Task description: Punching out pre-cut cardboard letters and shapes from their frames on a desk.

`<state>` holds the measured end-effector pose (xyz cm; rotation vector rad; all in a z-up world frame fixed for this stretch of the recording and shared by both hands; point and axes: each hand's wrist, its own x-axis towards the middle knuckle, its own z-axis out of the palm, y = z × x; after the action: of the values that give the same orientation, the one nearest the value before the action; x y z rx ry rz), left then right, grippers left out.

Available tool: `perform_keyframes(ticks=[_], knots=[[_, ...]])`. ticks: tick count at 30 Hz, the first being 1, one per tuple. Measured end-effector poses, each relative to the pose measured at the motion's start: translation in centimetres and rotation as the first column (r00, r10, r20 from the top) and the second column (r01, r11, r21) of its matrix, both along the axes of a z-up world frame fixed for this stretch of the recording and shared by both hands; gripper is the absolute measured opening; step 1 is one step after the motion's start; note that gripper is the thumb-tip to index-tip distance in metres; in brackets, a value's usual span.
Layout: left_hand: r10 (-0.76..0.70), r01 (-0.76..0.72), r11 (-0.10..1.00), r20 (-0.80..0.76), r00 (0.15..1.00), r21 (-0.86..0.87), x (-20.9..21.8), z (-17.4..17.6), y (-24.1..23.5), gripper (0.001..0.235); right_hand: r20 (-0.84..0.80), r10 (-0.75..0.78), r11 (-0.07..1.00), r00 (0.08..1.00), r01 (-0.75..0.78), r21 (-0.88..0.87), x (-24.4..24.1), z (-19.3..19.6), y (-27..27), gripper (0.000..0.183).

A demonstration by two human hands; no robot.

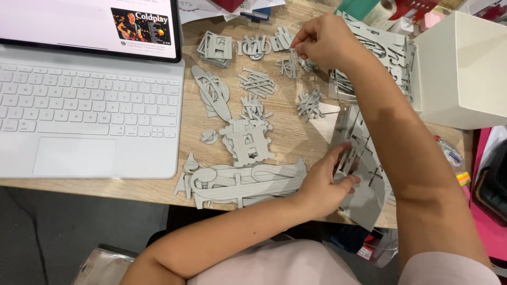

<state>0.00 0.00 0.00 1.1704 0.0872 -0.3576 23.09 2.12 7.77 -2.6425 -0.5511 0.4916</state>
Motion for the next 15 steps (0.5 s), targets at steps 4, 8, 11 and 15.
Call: perform_keyframes(ticks=[4,8,11,15], knots=[[-0.004,0.004,1.0,-0.012,1.0,-0.007,0.0,0.3,0.1,0.076,0.019,0.025,0.999,1.0,-0.025,0.024,0.5,-0.5,-0.6,0.012],[-0.013,0.013,1.0,-0.016,1.0,-0.011,-0.1,0.6,0.3,0.076,0.052,0.062,0.998,0.997,-0.063,0.024,0.4,-0.5,-1.0,0.013],[-0.012,0.012,1.0,-0.023,1.0,-0.009,-0.1,0.6,0.2,0.075,0.016,0.055,0.998,0.998,-0.056,0.019,-0.9,0.5,-0.5,0.011],[-0.007,0.007,1.0,-0.009,1.0,0.0,0.0,0.1,0.1,0.075,-0.006,0.139,0.99,0.99,-0.139,0.013,-1.7,0.8,0.0,0.011]])
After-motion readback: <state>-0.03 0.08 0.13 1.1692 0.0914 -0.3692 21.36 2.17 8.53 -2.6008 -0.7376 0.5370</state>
